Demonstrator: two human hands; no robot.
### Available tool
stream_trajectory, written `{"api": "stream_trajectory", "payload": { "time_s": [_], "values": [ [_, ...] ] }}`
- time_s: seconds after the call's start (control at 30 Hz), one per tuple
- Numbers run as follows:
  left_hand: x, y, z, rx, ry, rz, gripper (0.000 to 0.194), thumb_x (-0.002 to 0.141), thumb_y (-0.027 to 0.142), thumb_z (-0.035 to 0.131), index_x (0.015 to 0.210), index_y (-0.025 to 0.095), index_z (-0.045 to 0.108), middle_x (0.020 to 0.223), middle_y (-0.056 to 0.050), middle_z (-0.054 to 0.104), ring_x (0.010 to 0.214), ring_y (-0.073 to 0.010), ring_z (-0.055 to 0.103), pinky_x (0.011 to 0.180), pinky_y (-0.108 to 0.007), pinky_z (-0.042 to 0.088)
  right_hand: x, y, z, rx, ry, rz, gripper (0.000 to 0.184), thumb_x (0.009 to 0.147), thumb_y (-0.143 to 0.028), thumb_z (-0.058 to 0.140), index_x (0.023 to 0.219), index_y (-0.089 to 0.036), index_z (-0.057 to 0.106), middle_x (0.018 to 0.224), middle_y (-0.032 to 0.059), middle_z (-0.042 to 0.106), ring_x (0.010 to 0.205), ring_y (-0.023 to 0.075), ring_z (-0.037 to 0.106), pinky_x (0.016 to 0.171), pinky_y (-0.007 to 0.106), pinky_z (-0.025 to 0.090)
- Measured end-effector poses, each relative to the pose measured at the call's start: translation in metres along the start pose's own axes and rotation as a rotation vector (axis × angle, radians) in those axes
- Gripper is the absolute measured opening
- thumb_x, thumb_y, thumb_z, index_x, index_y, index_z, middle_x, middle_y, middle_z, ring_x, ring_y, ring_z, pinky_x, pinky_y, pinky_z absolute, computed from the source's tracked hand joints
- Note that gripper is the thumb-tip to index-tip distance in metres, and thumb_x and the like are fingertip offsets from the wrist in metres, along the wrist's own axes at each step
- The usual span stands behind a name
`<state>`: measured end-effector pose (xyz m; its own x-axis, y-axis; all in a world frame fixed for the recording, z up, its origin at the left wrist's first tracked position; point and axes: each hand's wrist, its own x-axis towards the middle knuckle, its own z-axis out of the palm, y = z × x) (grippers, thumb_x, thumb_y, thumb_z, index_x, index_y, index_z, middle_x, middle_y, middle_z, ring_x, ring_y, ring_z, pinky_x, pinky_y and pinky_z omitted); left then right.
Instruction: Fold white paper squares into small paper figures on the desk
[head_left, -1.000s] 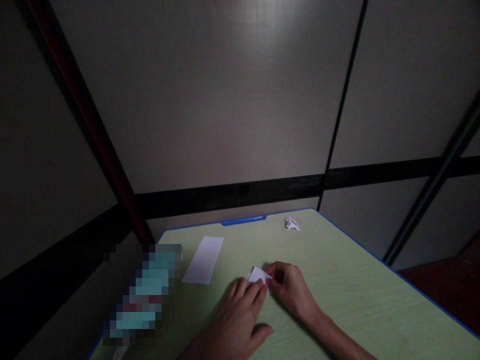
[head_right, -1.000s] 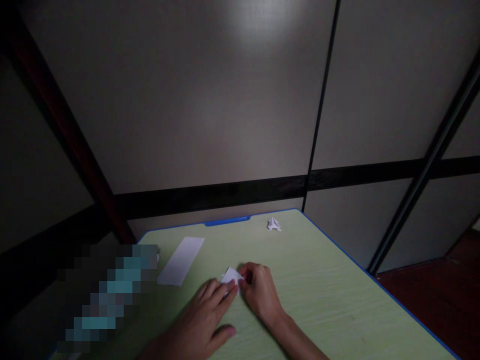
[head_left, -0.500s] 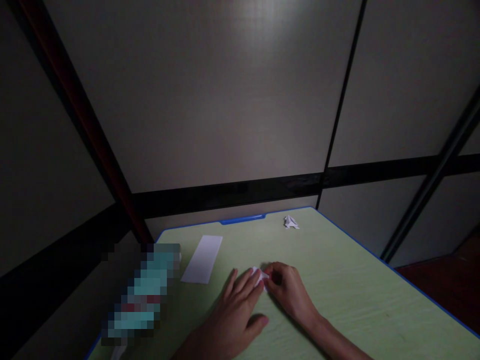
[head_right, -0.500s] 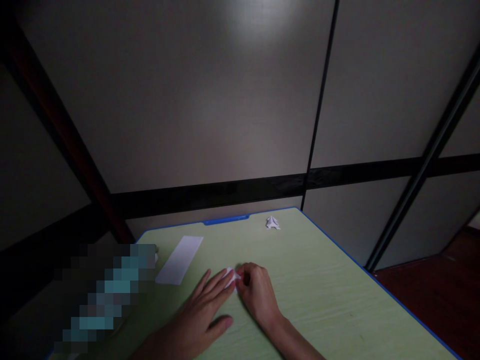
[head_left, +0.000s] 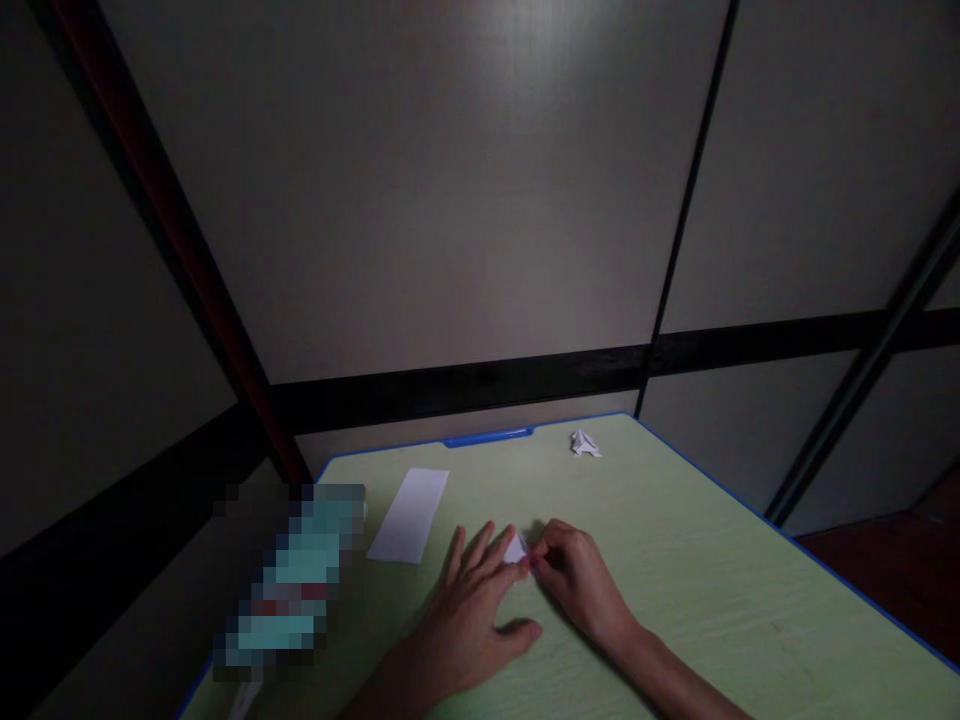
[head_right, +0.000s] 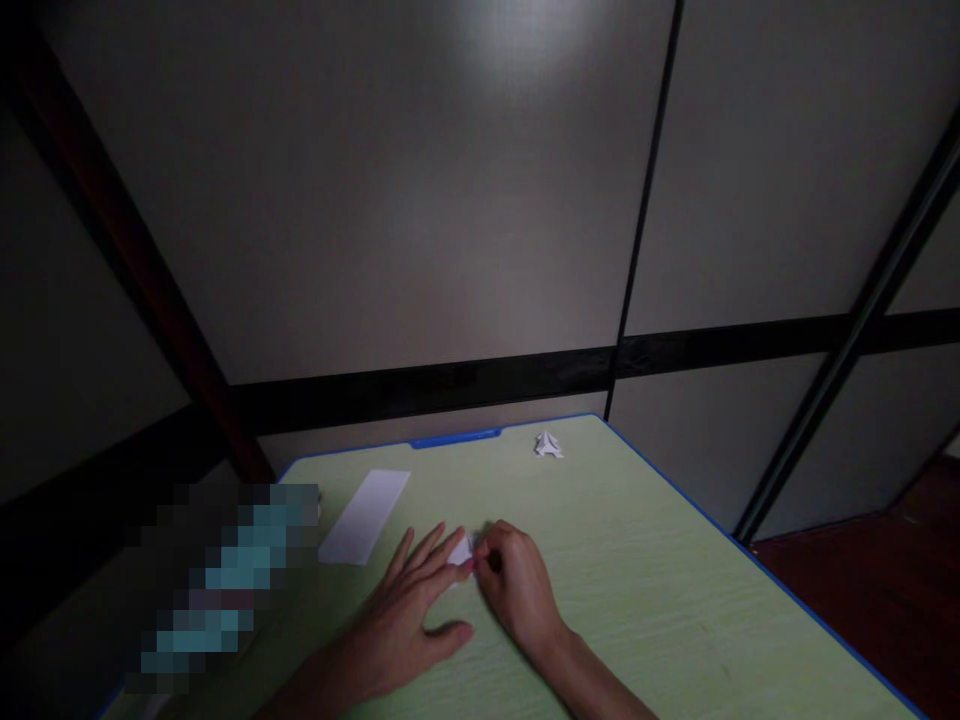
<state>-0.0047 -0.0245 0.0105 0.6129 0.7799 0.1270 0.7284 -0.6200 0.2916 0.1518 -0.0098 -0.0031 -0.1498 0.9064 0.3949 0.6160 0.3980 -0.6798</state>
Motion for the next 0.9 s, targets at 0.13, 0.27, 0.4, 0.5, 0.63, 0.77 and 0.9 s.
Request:
{"api": "stream_trajectory", "payload": {
  "time_s": [0.13, 0.27, 0.4, 0.5, 0.63, 0.77, 0.9],
  "values": [
    [-0.003, -0.001, -0.004, 0.056, -0.005, 0.058, 0.054, 0.067, 0.043, 0.045, 0.117, 0.029, 0.029, 0.13, -0.002, 0.025, 0.119, -0.0211, 0.012, 0.096, -0.046, 0.005, 0.0, -0.001, -0.001, 0.013, -0.002, -0.027, 0.015, 0.062, -0.005, 0.043, 0.052, -0.015, 0.047, 0.054, -0.0009, 0.047, 0.051, 0.0111, 0.044, 0.048, 0.02, 0.03],
    [-0.002, -0.002, -0.008, 0.102, -0.009, 0.105, 0.057, 0.065, 0.045, 0.047, 0.116, 0.027, 0.032, 0.126, -0.005, 0.031, 0.117, -0.0199, 0.018, 0.097, -0.044, 0.006, 0.0, -0.003, -0.003, 0.008, -0.03, -0.053, 0.015, 0.065, -0.006, 0.043, 0.054, -0.016, 0.046, 0.058, -0.0001, 0.047, 0.054, 0.0117, 0.045, 0.05, 0.021, 0.032],
    [0.0, -0.002, -0.008, 0.102, -0.005, 0.118, 0.057, 0.064, 0.047, 0.047, 0.115, 0.026, 0.033, 0.125, -0.006, 0.032, 0.116, -0.0194, 0.02, 0.097, -0.043, 0.007, 0.0, -0.005, -0.004, 0.03, -0.083, -0.113, 0.017, 0.068, -0.006, 0.042, 0.056, -0.015, 0.049, 0.063, 0.0018, 0.05, 0.058, 0.0125, 0.047, 0.053, 0.021, 0.034],
    [0.0, -0.001, -0.007, 0.079, 0.01, 0.1, 0.055, 0.065, 0.05, 0.045, 0.113, 0.025, 0.036, 0.125, -0.005, 0.032, 0.115, -0.02, 0.022, 0.097, -0.041, 0.009, -0.001, -0.006, -0.004, 0.032, -0.123, -0.159, 0.017, 0.07, -0.005, 0.041, 0.061, -0.015, 0.052, 0.067, 0.0038, 0.053, 0.063, 0.014, 0.048, 0.058, 0.022, 0.036],
    [0.001, 0.001, -0.006, 0.056, 0.042, 0.081, 0.053, 0.064, 0.053, 0.043, 0.108, 0.023, 0.042, 0.124, -0.005, 0.033, 0.111, -0.0219, 0.026, 0.094, -0.04, 0.017, -0.001, -0.007, -0.004, -0.03, -0.155, -0.166, 0.016, 0.071, -0.006, 0.041, 0.065, -0.014, 0.054, 0.068, 0.0048, 0.056, 0.067, 0.0154, 0.048, 0.061, 0.024, 0.037],
    [0.003, 0.003, -0.006, 0.056, 0.053, 0.071, 0.05, 0.062, 0.051, 0.046, 0.104, 0.023, 0.044, 0.123, -0.004, 0.033, 0.108, -0.022, 0.028, 0.092, -0.037, 0.021, -0.001, -0.009, -0.004, -0.123, -0.181, -0.155, 0.016, 0.073, -0.008, 0.041, 0.068, -0.014, 0.055, 0.069, 0.005, 0.057, 0.068, 0.0158, 0.048, 0.062, 0.024, 0.036],
    [0.004, 0.003, -0.005, 0.063, 0.046, 0.064, 0.048, 0.062, 0.049, 0.047, 0.102, 0.023, 0.044, 0.125, -0.003, 0.031, 0.108, -0.022, 0.027, 0.091, -0.037, 0.022, 0.0, -0.011, -0.004, -0.192, -0.201, -0.147, 0.016, 0.073, -0.011, 0.041, 0.073, -0.015, 0.056, 0.071, 0.0051, 0.057, 0.069, 0.0161, 0.049, 0.062, 0.024, 0.036]
  ]
}}
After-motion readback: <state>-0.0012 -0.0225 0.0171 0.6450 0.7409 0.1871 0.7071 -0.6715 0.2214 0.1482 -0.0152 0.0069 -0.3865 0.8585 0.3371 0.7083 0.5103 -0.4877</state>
